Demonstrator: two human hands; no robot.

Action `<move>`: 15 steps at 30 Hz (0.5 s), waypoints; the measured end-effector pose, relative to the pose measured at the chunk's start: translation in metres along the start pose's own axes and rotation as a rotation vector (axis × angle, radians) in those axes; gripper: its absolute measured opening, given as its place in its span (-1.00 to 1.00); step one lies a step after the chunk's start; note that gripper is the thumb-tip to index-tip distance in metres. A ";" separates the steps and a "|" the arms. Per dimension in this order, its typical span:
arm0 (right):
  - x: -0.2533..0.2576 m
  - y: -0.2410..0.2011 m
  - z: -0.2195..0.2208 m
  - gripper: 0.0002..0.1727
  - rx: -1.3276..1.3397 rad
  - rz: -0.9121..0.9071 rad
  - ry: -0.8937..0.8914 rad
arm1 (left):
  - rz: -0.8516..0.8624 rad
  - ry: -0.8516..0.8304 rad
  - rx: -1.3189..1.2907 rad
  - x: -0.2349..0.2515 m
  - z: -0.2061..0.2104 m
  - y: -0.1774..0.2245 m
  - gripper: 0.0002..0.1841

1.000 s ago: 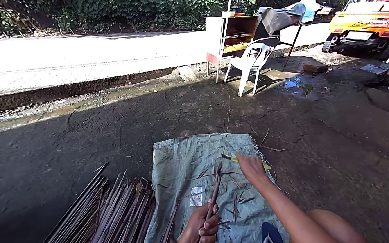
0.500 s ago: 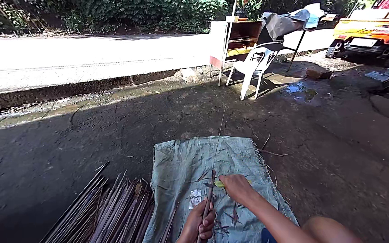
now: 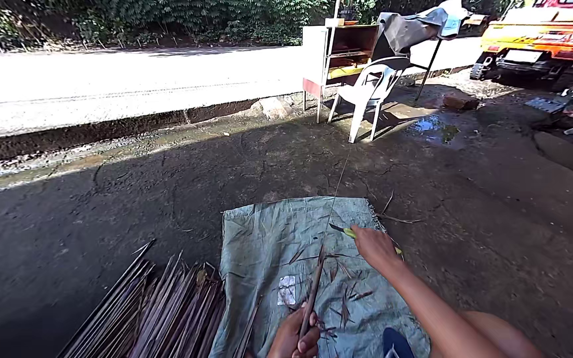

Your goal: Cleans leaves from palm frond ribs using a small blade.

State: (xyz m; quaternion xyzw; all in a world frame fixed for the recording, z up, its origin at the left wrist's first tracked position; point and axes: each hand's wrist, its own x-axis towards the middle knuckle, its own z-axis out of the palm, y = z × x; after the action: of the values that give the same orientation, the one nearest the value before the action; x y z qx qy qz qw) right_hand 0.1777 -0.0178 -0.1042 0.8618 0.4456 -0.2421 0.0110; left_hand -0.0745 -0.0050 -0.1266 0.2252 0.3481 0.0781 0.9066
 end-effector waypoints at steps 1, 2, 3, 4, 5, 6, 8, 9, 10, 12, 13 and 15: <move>-0.005 -0.004 0.001 -0.63 0.050 -0.055 -0.033 | 0.004 0.013 0.006 0.000 -0.001 0.001 -0.51; -0.010 -0.011 0.006 -0.65 0.088 -0.134 -0.078 | 0.010 0.023 0.014 0.001 -0.001 0.002 -0.51; -0.016 -0.019 0.015 -0.66 0.105 -0.229 -0.126 | 0.017 0.028 0.012 0.003 -0.003 0.003 -0.50; -0.022 -0.028 0.026 -0.67 0.106 -0.327 -0.170 | 0.023 0.033 0.006 0.006 -0.004 0.004 -0.50; -0.027 -0.036 0.036 -0.69 0.104 -0.413 -0.202 | 0.031 0.038 -0.002 0.007 -0.005 0.004 -0.49; -0.030 -0.042 0.043 -0.69 0.098 -0.459 -0.217 | 0.036 0.043 -0.002 0.007 -0.006 0.005 -0.50; -0.025 -0.043 0.039 -0.67 0.057 -0.374 -0.207 | 0.027 0.037 0.035 0.004 -0.004 0.006 -0.51; -0.016 -0.036 0.034 -0.64 0.027 -0.281 -0.192 | 0.017 0.023 0.061 0.001 -0.004 0.005 -0.52; -0.006 -0.028 0.028 -0.64 -0.009 -0.220 -0.165 | 0.012 0.011 0.087 -0.001 -0.003 0.003 -0.52; 0.000 -0.020 0.019 -0.65 -0.035 -0.204 -0.134 | 0.026 0.015 0.099 0.001 0.000 -0.001 -0.51; -0.004 -0.023 0.017 -0.65 -0.007 -0.234 -0.132 | 0.038 0.023 0.093 0.004 0.000 -0.002 -0.51; -0.021 -0.035 0.019 -0.66 0.061 -0.378 -0.140 | 0.061 0.047 0.055 0.007 0.000 0.000 -0.50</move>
State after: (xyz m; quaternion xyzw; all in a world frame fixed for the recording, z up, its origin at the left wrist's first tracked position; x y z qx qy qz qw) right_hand 0.1330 -0.0171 -0.1054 0.7438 0.5901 -0.3124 -0.0300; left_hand -0.0692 -0.0028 -0.1310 0.2586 0.3642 0.1015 0.8889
